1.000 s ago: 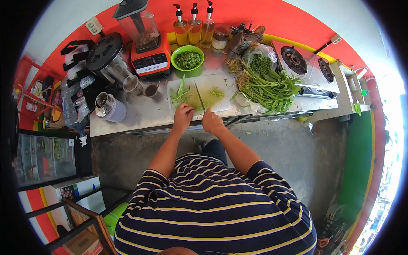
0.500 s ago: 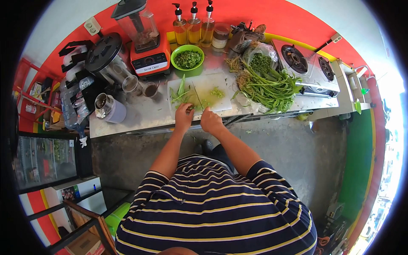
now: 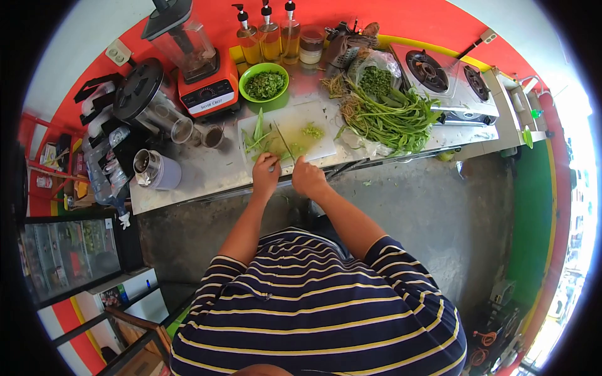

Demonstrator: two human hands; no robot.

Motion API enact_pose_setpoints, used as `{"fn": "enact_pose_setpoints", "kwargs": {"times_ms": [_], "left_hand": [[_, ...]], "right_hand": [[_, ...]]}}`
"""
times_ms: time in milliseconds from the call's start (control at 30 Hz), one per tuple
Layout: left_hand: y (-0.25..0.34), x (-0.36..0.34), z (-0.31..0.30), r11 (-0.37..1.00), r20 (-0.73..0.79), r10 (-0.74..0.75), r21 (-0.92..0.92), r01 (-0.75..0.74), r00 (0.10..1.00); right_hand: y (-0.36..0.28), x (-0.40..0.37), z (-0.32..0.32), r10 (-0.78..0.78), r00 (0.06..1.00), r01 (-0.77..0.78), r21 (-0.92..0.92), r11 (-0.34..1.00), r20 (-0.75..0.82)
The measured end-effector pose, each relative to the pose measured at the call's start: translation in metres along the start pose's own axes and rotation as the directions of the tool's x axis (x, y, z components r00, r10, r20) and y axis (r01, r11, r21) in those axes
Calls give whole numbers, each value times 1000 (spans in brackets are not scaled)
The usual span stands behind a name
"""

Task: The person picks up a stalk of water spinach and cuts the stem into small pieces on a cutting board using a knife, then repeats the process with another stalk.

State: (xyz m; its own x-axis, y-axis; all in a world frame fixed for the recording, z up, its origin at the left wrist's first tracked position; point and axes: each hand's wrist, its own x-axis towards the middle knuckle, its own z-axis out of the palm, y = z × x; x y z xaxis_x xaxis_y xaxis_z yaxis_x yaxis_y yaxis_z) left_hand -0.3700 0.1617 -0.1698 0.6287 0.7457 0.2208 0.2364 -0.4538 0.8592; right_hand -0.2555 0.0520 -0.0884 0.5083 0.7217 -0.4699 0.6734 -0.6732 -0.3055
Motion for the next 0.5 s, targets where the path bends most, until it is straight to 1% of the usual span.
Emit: {"fn": "enact_pose_setpoints", "kwargs": {"times_ms": [67,133,167,233,267,333,433,500], "left_hand": [[1,-2,-1,999,-29,-13,-31,12,1000],[5,-3,-4,988,-21,128,90,-126,992],[5,0,-6,988,-25,128,93,-125,991],[6,1,-7,993,49,77,84,-81,996],[7,1,-7,993,51,75,86,-79,996],[3,0,-6,976,14,143,162,-144,990],[3,-2,-8,972,-6,163,175,-159,987],[1,-3,-9,978,-17,151,151,-147,988]], "right_hand": [[-1,-8,4,-4,1000,4,-3,1000,12],[-1,-16,17,32,999,-32,-1,999,-39],[-1,-11,19,27,999,-27,-2,1000,-40],[-3,-6,18,7,1000,-8,-52,999,-15],[-3,0,15,7,1000,-7,-51,999,-12],[-7,10,1,-27,999,26,-50,998,-31],[-11,7,-9,-25,1000,24,-74,997,-8],[-7,0,2,-20,1000,19,-62,998,-15]]}}
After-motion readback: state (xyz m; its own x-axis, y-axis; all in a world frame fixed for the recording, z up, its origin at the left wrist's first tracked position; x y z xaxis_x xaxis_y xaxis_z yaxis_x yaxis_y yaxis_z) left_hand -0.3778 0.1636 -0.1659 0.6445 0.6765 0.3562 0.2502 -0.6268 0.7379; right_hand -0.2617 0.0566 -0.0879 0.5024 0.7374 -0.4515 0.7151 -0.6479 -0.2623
